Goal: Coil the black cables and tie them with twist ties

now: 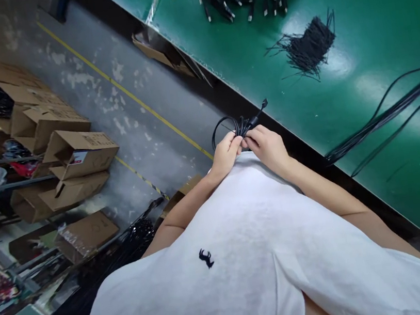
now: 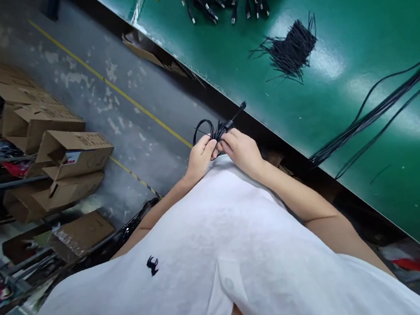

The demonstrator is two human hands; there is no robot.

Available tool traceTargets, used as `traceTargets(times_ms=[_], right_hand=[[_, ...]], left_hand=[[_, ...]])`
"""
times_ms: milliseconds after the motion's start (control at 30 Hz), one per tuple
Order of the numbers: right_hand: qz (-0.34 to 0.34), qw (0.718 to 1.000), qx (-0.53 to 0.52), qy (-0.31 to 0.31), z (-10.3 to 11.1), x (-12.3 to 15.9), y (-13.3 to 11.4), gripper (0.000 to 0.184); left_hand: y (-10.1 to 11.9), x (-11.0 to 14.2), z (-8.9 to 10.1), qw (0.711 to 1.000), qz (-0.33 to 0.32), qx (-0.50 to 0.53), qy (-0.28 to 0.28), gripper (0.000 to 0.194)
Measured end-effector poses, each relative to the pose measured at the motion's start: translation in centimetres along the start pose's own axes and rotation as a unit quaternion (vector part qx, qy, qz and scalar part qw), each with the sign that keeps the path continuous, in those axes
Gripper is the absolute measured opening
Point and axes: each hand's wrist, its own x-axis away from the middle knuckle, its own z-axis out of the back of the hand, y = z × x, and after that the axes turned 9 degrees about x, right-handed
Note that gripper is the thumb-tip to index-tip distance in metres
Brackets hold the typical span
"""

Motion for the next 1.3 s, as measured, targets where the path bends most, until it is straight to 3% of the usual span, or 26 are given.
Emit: traceTargets(times_ms=[67,167,267,367,433,567,867,1000,1167,1233,1300], right_hand=[[0.088,0.986,0.144,-0.01,0.8,-0.4,0.0,0.034],[0.242,0.941,0.229,-0.059,2.3,-1.8,0.0,0.036],[0.363,0.89,0.262,-0.089,3.8,-3.4,-0.1,0.04],[0.412,0.848,0.314,-0.112,4.9,-4.3,-0.4,0.045],[0.421,0.834,0.33,-0.139,5.3,-4.5,-0.6,0.047],[0.411,0.835,0.316,-0.186,5.8,-4.3,-1.0,0.046],[0.423,0.797,0.413,-0.123,6.0,-3.6,-2.8,0.046],[0.436,0.79,0.41,-0.134,6.5,-3.8,-3.3,0.043],[0.394,0.775,0.454,-0.193,6.3,-4.1,-4.4,0.035],[0.338,0.79,0.462,-0.218,6.1,-5.0,-4.8,0.031],[0.257,0.828,0.446,-0.22,6.0,-6.6,-5.0,0.028]], left_hand=[[0.1,-0.1,0.2,0.998,-0.012,-0.056,0.026,0.019],[0.5,-0.4,0.2,0.997,-0.022,-0.073,0.032,0.013],[1.2,-0.7,0.4,0.999,-0.003,-0.037,-0.003,0.01],[1.8,-0.8,0.8,0.997,0.049,0.023,-0.064,0.011],[1.9,-1.0,1.0,0.989,0.08,0.077,-0.096,0.012],[2.2,-1.3,1.3,0.972,0.118,0.159,-0.125,0.013],[3.9,-1.7,1.7,0.953,0.172,0.215,-0.124,0.025],[3.8,-1.8,1.7,0.947,0.172,0.231,-0.144,0.022],[4.0,-1.9,1.4,0.944,0.173,0.23,-0.16,0.014],[4.1,-2.4,1.2,0.951,0.157,0.225,-0.142,0.006],[4.0,-3.1,1.1,0.963,0.121,0.219,-0.098,0.019]])
